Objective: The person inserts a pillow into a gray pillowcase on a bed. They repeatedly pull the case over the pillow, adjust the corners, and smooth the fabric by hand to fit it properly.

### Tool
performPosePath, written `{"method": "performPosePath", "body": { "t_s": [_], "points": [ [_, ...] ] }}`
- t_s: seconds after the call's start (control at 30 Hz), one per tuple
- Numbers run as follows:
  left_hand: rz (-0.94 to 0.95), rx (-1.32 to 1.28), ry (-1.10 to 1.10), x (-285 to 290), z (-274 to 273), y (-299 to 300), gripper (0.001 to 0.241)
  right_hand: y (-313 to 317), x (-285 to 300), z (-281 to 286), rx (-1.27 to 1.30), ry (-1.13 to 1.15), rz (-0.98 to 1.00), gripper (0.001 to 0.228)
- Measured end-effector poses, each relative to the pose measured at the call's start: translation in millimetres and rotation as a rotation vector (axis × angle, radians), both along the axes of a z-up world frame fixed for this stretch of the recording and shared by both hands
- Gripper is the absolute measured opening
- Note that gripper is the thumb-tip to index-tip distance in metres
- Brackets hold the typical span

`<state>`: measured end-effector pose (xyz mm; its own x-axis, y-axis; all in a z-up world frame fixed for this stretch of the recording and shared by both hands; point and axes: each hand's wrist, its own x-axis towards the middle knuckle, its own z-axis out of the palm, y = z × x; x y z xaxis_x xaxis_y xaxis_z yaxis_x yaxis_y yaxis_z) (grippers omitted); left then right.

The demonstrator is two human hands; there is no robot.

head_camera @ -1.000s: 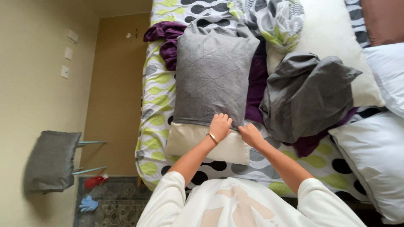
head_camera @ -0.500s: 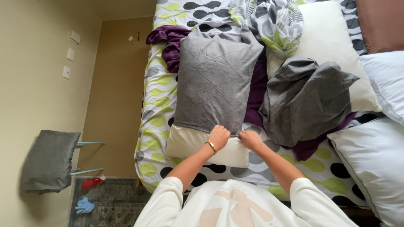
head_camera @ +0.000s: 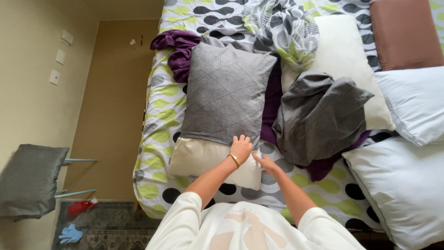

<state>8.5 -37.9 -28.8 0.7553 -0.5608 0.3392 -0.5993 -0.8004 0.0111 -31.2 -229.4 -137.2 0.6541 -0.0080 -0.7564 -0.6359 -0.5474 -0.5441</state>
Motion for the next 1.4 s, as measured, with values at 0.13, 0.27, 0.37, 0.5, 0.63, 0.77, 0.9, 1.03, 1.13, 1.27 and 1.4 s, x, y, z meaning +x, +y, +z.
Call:
{"method": "performPosePath", "body": {
  "t_s": [0.13, 0.27, 0.37, 0.5, 0.63, 0.77, 0.9, 1.03, 1.13, 1.27, 1.4],
  "points": [
    [0.160, -0.016, 0.197, -6.1, 34.2, 8.1, 0.014, 32.4, 2.3, 29.7, 0.338, -0.072, -0.444, 0.066],
    [0.394, -0.157, 0.380, -2.8, 92.7, 16.9, 0.064, 64.2, 24.1, 128.3, 0.348, -0.529, -0.589, 0.029],
    [0.361, -0.467, 0.397, 13.2, 176.3, 24.2, 0.069, 92.2, 37.8, 258.0, 0.259, -0.904, -0.596, 0.028],
    [0.247, -0.822, 0.417, 33.4, 222.0, 39.1, 0.074, 124.9, 41.8, 365.7, 0.276, -1.126, -0.609, 0.029],
    [0.109, -1.166, 0.342, 12.7, 245.5, 78.5, 0.063, 166.2, 12.0, 417.2, 0.287, -1.095, -0.432, 0.030],
    [0.260, -1.104, 0.336, -9.5, 200.4, 118.0, 0.060, 198.7, -17.7, 369.1, 0.224, -0.942, -0.248, 0.028],
    [0.324, -0.972, 0.317, -29.8, 165.8, 139.7, 0.048, 201.8, -24.4, 304.0, 0.135, -0.845, -0.098, 0.030],
    [0.310, -0.883, 0.263, -38.6, 161.4, 152.5, 0.052, 192.1, -10.2, 293.4, 0.178, -0.873, 0.058, 0.027],
    [0.320, -0.839, 0.254, -37.5, 150.6, 154.6, 0.055, 180.0, 7.6, 290.3, 0.204, -0.934, 0.137, 0.021],
    [0.463, -0.798, 0.186, -30.8, 124.6, 154.2, 0.035, 154.1, 59.4, 245.2, -0.131, -1.463, 0.250, 0.024],
    [0.482, -0.960, 0.114, -37.0, 148.6, 147.0, 0.027, 127.1, 77.7, 279.7, -0.505, -1.636, 0.421, 0.049]
  ]
}}
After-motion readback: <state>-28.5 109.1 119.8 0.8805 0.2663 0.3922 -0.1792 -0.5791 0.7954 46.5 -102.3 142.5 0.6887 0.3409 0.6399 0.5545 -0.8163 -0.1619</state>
